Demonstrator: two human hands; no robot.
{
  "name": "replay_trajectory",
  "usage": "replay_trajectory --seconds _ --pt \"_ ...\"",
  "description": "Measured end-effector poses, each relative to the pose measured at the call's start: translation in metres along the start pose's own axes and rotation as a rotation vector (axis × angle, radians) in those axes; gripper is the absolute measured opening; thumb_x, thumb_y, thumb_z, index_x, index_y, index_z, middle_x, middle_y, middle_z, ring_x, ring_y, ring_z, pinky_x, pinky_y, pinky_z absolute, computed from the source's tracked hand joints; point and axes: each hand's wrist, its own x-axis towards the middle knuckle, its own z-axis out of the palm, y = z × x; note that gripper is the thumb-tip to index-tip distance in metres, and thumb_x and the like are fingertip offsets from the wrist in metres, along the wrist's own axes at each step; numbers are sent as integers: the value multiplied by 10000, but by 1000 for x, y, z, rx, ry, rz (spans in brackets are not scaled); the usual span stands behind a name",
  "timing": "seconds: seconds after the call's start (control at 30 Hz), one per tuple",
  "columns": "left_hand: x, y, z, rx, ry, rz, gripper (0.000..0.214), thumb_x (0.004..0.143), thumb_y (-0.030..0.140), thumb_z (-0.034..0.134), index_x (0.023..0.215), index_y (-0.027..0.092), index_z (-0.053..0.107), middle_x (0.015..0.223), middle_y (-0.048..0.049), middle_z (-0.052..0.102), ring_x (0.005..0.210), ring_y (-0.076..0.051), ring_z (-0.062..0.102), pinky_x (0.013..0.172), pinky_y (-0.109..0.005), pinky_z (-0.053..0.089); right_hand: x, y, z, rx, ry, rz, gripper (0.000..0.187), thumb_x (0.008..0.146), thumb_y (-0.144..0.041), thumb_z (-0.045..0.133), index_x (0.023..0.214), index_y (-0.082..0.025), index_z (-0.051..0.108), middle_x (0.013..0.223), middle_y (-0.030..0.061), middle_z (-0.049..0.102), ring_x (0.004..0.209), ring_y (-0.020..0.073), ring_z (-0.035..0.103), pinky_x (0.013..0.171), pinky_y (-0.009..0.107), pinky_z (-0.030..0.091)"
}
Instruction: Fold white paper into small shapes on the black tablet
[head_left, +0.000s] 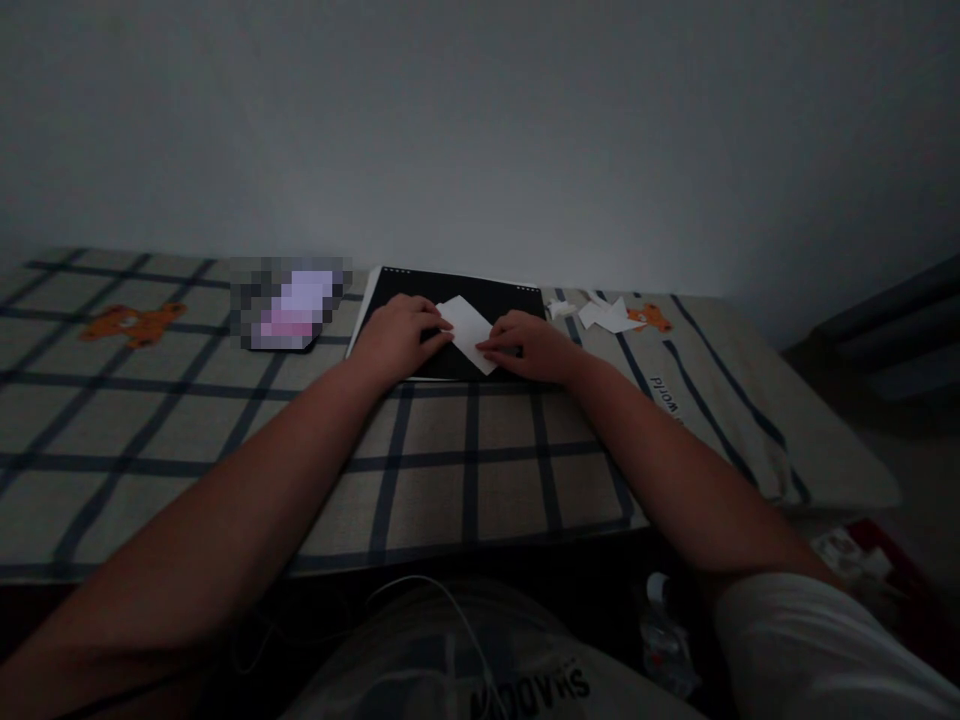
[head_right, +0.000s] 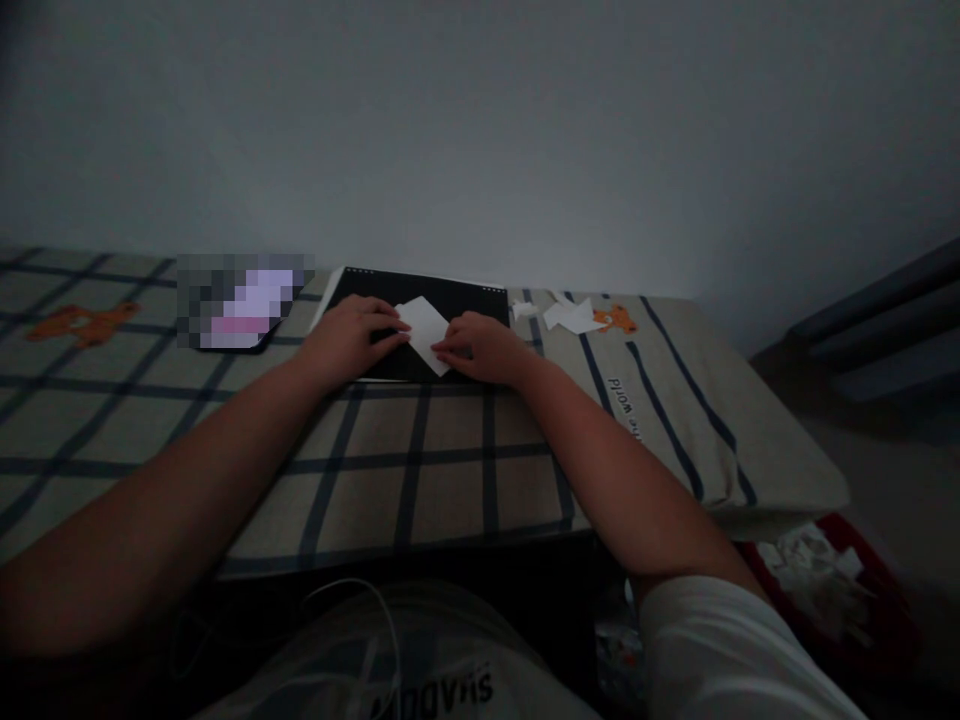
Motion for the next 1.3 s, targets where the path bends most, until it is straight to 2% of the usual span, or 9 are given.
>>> replay_trajectory --seconds 0.1,0.27,0.33,0.43,0.57,0.67,0.83,1.0,1.3 --pt "-1 4 0 12 -22 9 390 983 483 535 1149 217 768 1255 -100 703 1171 -296 605 1006 -459 473 1 -8 1 19 -17 3 259 964 -319 604 1099 -230 807 1022 96 737 964 235 599 860 389 457" --pt "0 5 4 -21 -112 108 495 952 519 565 1318 207 679 1418 -105 643 1323 -297 561 1123 -460 421 2 -15 3 61 -45 -23 279 984 -347 578 1072 -215 807 989 89 738 976 228 620 901 388 463" --pt "0 5 5 -41 -125 124 501 957 523 550 1337 217 665 1443 -93 630 1350 -285 551 1149 -452 401 3 -13 4 37 -10 -26 300 995 -360 562 1111 -211 795 1017 96 733 1005 233 619 930 399 465" --pt "0 8 5 -57 -148 141 517 957 532 543 1359 225 646 1458 -87 621 1379 -276 535 1167 -448 384 4 -6 8 -31 70 -5 354 998 -369 553 1251 -205 738 1181 125 707 1113 253 609 1004 434 455" --pt "0 13 4 -48 -190 143 541 966 519 540 1426 240 589 1503 -86 583 1418 -271 501 1182 -452 361 3 4 13 -56 55 39 430 998 -401 548 1371 -217 660 1429 141 617 1335 282 540 1126 488 406" --pt "0 15 3 -23 -159 110 546 952 533 567 1393 215 617 1501 -102 578 1387 -295 518 1148 -458 394 2 7 15 -49 11 78 458 1000 -419 540 1393 -206 644 1488 145 584 1386 292 521 1155 510 397" --pt "1 15 1 4 -132 112 475 940 530 583 1265 205 704 1364 -99 669 1279 -315 569 1067 -465 444 1 9 13 -60 -8 117 453 992 -422 549 1366 -196 668 1488 142 590 1390 297 531 1151 513 421" --pt "1 16 1 -22 -154 166 485 951 535 551 1272 207 707 1373 -99 666 1274 -310 563 1076 -459 432 1 10 13 -74 -4 164 459 993 -439 548 1371 -205 666 1504 134 578 1403 305 525 1148 533 426" --pt "1 16 2 -28 -178 158 499 950 532 544 1285 200 706 1411 -104 647 1298 -317 543 1089 -471 417 2 8 12 -82 -24 177 455 1003 -429 544 1368 -189 668 1506 153 572 1406 309 524 1146 528 424"
